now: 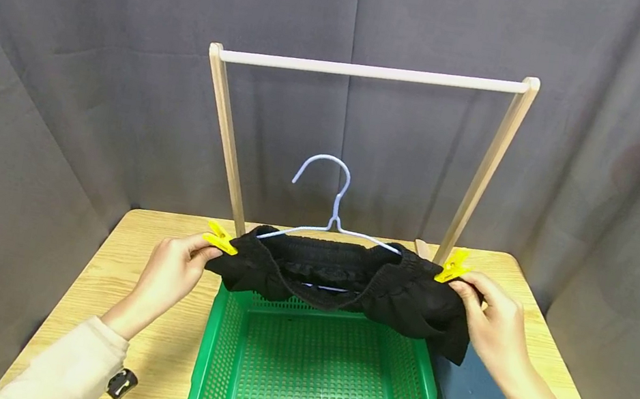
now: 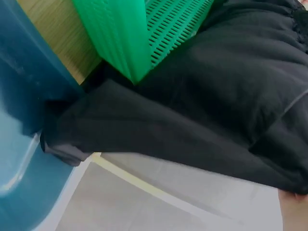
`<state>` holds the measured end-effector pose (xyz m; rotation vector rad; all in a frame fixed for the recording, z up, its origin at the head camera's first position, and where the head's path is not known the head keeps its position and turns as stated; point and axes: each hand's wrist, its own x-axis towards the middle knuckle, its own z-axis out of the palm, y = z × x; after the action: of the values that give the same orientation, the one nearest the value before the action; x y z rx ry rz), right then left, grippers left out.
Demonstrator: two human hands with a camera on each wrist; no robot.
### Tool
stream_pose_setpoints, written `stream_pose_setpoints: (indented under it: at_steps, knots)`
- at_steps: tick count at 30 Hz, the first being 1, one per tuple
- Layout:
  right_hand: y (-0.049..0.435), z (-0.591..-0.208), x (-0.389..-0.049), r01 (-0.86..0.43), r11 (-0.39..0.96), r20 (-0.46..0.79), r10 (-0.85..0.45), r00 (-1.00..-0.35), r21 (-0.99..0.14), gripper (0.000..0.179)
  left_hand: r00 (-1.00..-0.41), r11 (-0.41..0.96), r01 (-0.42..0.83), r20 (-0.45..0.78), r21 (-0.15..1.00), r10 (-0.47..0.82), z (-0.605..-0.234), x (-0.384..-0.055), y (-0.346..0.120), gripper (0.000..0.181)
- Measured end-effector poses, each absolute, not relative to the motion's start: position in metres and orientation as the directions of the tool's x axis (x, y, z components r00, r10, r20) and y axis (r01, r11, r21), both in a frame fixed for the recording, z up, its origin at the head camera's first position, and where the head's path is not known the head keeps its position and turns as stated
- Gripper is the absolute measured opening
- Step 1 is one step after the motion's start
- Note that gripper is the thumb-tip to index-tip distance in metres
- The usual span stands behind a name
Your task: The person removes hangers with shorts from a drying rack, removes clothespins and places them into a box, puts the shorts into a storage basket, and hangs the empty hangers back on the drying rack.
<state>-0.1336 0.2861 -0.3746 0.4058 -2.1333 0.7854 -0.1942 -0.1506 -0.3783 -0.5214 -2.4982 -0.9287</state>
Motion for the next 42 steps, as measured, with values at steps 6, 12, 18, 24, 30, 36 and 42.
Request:
stream_pose_setpoints:
  at_steps: [6,12,18,24,30,36,42]
  knots:
    - [0.293,-0.366,-0.131,-0.469,0.774,0.684,-0.064,-0.726,-0.425,0.024,-0.832,0.699,0.458,0.542,0.548,0.120,-0.381,-0.192,-0.148,0.008]
    - [0.305,-0.354,-0.130,-0.457,0.772,0.572,-0.150,-0.806,-0.442,0.043,-0.822,0.717,0.443,0.562,0.538,0.087,-0.386,-0.190,-0.147,0.008]
    - [0.312,-0.335,-0.131,-0.530,0.760,0.582,-0.252,-0.774,-0.376,0.060,-0.829,0.722,0.424,0.556,0.548,0.064,-0.388,-0.189,-0.146,0.007]
    - [0.314,-0.323,-0.131,-0.529,0.772,0.513,-0.313,-0.799,-0.352,0.065,-0.840,0.727,0.404,0.540,0.555,0.054,-0.389,-0.187,-0.146,0.005]
    - [0.306,-0.315,-0.131,-0.446,0.834,0.435,-0.286,-0.854,-0.326,0.060,-0.820,0.727,0.424,0.569,0.540,0.055,-0.389,-0.188,-0.145,0.006]
    - [0.297,-0.312,-0.132,-0.477,0.837,0.473,-0.316,-0.822,-0.269,0.053,-0.800,0.731,0.444,0.596,0.519,0.063,-0.391,-0.190,-0.145,0.006]
    - [0.291,-0.311,-0.130,-0.521,0.824,0.555,-0.331,-0.763,-0.224,0.045,-0.785,0.730,0.461,0.616,0.505,0.069,-0.394,-0.191,-0.146,0.007]
